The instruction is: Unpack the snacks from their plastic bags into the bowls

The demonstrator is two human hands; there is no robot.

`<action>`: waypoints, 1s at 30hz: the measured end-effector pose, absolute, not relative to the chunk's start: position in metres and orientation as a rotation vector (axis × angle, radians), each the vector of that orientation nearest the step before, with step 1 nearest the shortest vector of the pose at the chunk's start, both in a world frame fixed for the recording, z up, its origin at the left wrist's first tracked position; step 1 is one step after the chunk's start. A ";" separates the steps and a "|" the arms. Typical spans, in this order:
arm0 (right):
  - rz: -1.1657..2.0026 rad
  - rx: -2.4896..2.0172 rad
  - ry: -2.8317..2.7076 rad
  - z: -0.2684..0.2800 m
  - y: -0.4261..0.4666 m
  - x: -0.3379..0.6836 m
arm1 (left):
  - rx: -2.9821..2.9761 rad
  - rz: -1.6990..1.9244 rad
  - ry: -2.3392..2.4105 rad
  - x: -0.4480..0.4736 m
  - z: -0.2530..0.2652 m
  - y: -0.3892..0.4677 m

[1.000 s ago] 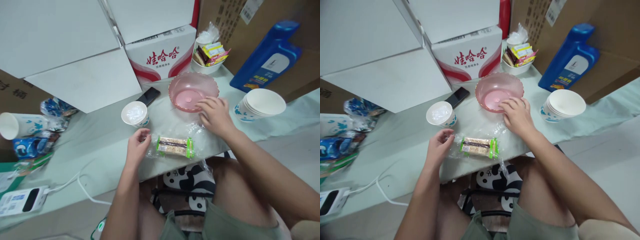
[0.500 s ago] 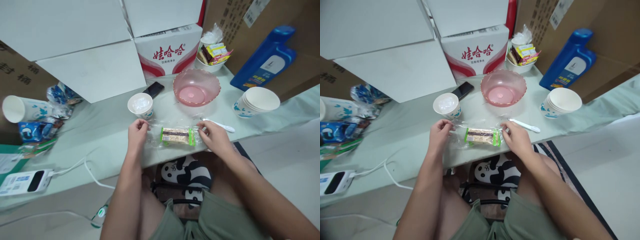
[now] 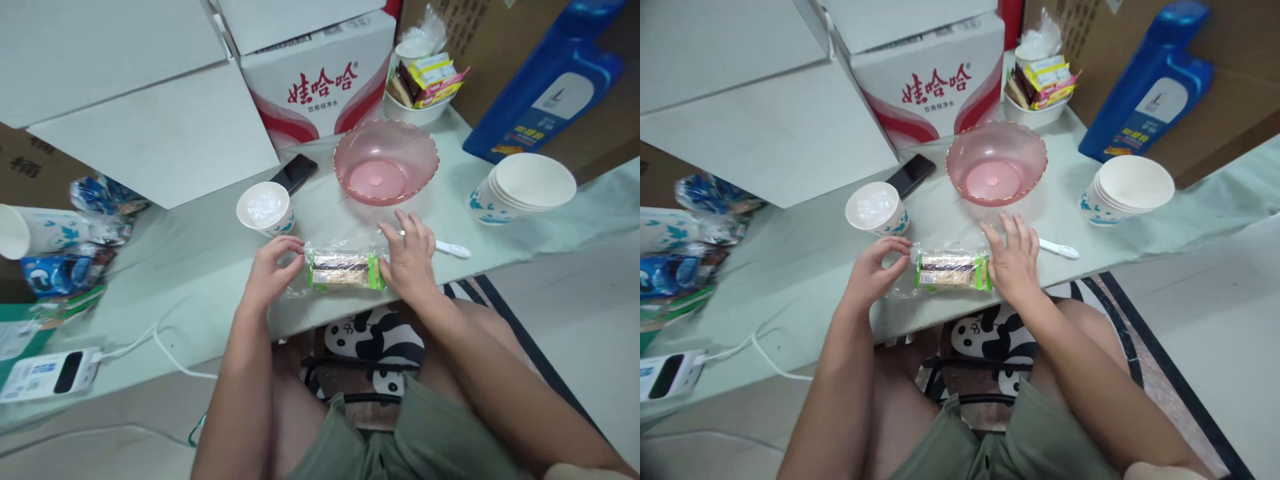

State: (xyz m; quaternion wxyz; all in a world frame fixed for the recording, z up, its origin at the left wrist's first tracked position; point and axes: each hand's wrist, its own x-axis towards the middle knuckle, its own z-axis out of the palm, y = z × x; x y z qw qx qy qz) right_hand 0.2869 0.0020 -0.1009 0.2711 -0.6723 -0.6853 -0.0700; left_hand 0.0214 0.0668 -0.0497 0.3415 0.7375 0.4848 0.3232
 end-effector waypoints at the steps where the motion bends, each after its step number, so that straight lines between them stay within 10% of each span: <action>1: -0.186 -1.788 -1.873 -0.103 0.004 0.287 | 1.900 0.882 1.260 0.019 -0.052 0.067; 30: -0.412 -1.264 -1.807 -0.081 -0.007 0.287 | 2.357 1.141 1.272 0.010 -0.045 0.030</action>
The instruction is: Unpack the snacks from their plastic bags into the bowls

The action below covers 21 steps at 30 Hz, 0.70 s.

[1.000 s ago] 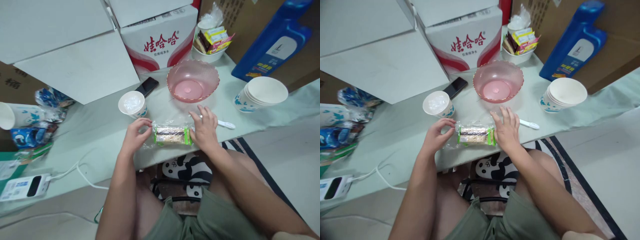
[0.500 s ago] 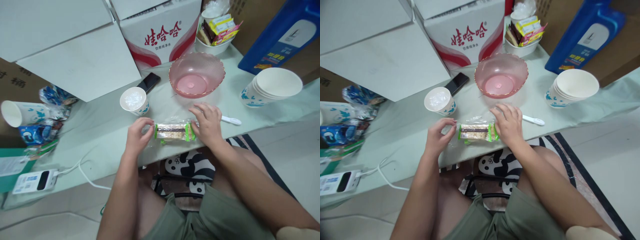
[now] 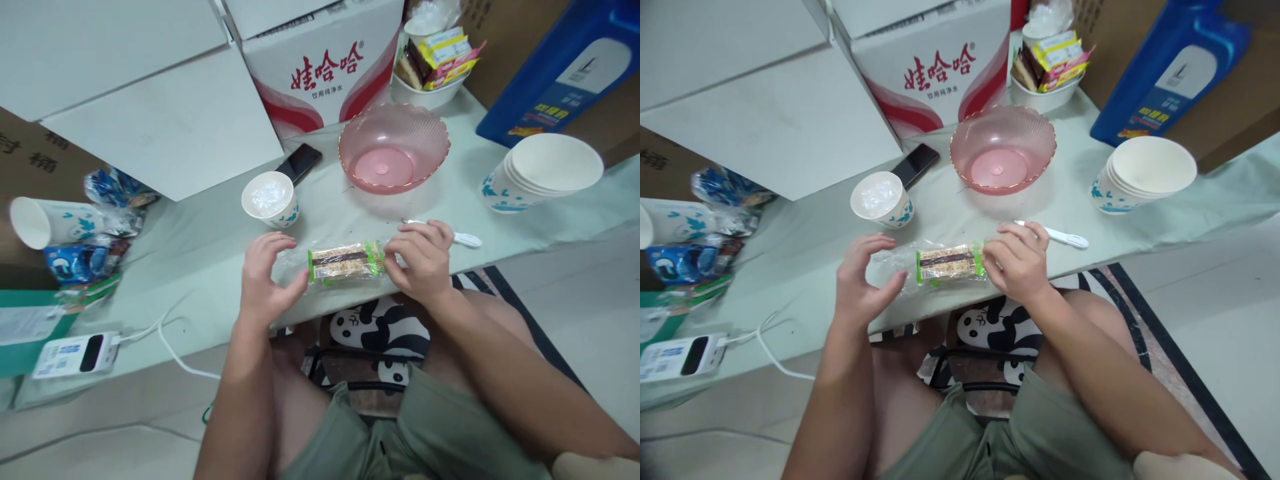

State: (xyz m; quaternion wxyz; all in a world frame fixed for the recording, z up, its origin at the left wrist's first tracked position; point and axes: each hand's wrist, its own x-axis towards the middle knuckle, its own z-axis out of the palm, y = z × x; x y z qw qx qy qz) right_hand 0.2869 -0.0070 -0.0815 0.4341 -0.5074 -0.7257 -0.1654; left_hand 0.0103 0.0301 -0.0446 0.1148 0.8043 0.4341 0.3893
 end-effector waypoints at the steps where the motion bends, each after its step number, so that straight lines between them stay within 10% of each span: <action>1: -0.397 -1.203 -1.855 -0.080 -0.011 0.286 | 2.455 1.114 1.294 0.013 -0.040 0.026; 7: -0.223 -1.012 -2.126 -0.084 -0.024 0.277 | 2.614 1.424 1.205 0.038 -0.009 -0.001; 14: -0.008 -1.098 -2.211 -0.089 -0.027 0.279 | 2.702 0.364 1.153 0.072 -0.043 -0.004; 21: 0.282 -1.447 -1.941 -0.091 -0.020 0.311 | 2.592 0.482 1.216 0.054 -0.072 0.016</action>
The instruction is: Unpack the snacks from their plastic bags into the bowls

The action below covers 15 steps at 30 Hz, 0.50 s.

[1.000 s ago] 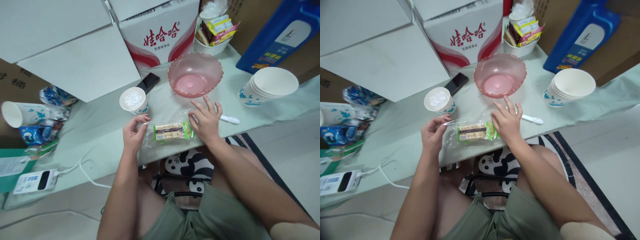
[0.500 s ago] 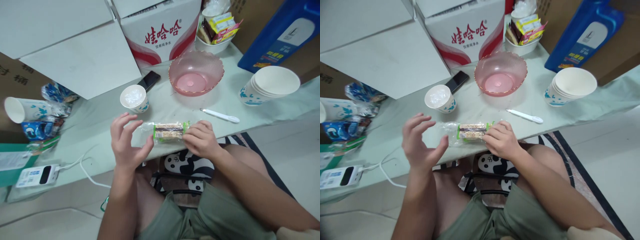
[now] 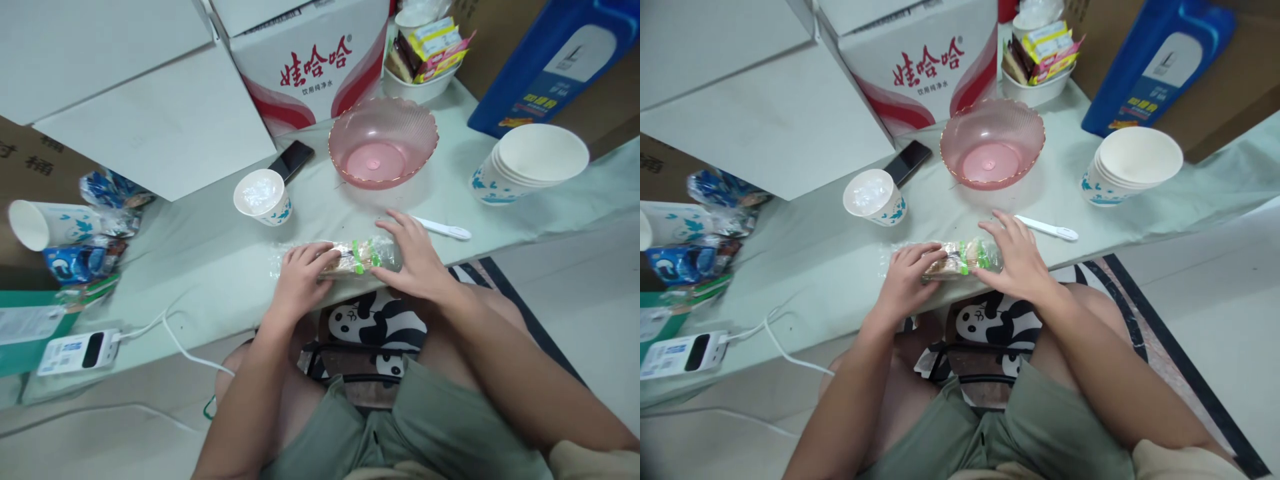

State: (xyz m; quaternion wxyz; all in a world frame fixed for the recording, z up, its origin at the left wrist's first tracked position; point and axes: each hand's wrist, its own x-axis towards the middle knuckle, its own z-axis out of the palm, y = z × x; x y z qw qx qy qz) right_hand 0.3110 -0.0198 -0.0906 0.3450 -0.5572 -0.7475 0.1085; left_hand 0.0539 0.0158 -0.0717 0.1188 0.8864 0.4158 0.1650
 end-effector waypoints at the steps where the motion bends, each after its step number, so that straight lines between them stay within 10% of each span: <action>1: 0.343 -1.450 -1.964 -0.093 -0.019 0.313 | 2.576 0.523 1.194 0.054 -0.073 0.017; 15: 0.435 -1.269 -1.903 -0.098 -0.010 0.311 | 1.688 1.204 1.919 0.029 -0.067 0.020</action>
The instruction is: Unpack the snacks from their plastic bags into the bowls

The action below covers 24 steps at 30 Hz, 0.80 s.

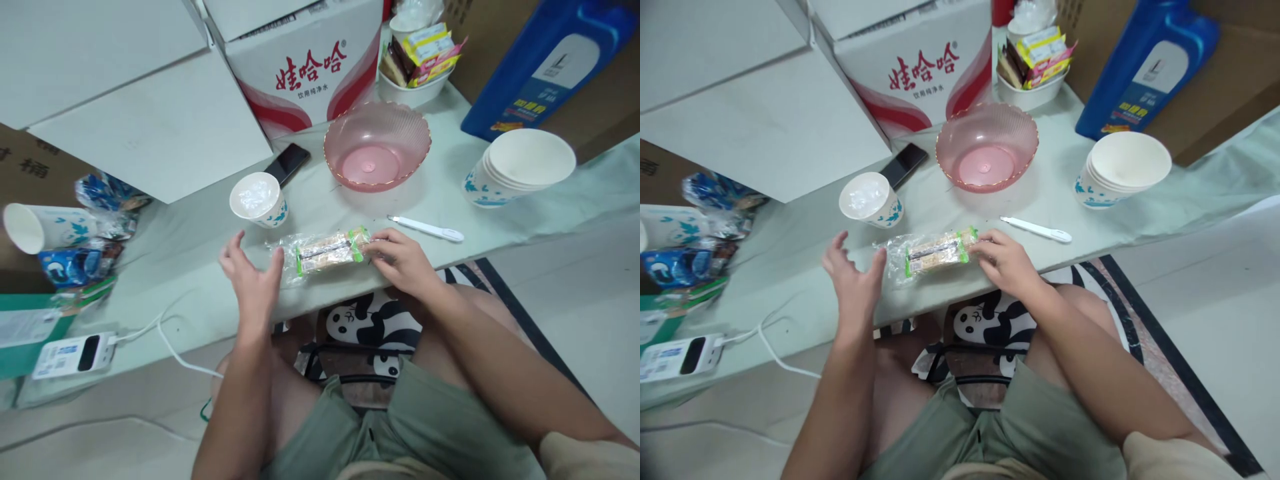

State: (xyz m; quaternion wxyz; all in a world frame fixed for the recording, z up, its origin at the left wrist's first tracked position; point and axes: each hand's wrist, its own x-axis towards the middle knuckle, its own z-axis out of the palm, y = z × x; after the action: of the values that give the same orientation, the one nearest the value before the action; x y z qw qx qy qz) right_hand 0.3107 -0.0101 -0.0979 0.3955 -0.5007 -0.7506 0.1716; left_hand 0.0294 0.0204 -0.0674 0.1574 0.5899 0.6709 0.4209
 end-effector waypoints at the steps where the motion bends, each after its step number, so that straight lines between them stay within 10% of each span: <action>1: 0.439 -1.278 -1.898 -0.098 -0.010 0.310 | 1.501 1.108 1.930 0.027 -0.069 0.022; 24: 0.360 -1.383 -1.601 -0.084 -0.013 0.278 | 2.477 0.852 1.092 0.086 -0.075 0.020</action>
State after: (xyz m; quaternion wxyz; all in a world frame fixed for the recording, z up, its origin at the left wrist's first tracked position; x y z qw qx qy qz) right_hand 0.2783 -0.0128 -0.0842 0.4776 -0.5662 -0.6554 0.1474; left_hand 0.0863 0.0205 -0.0754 0.1511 0.8628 0.3804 0.2966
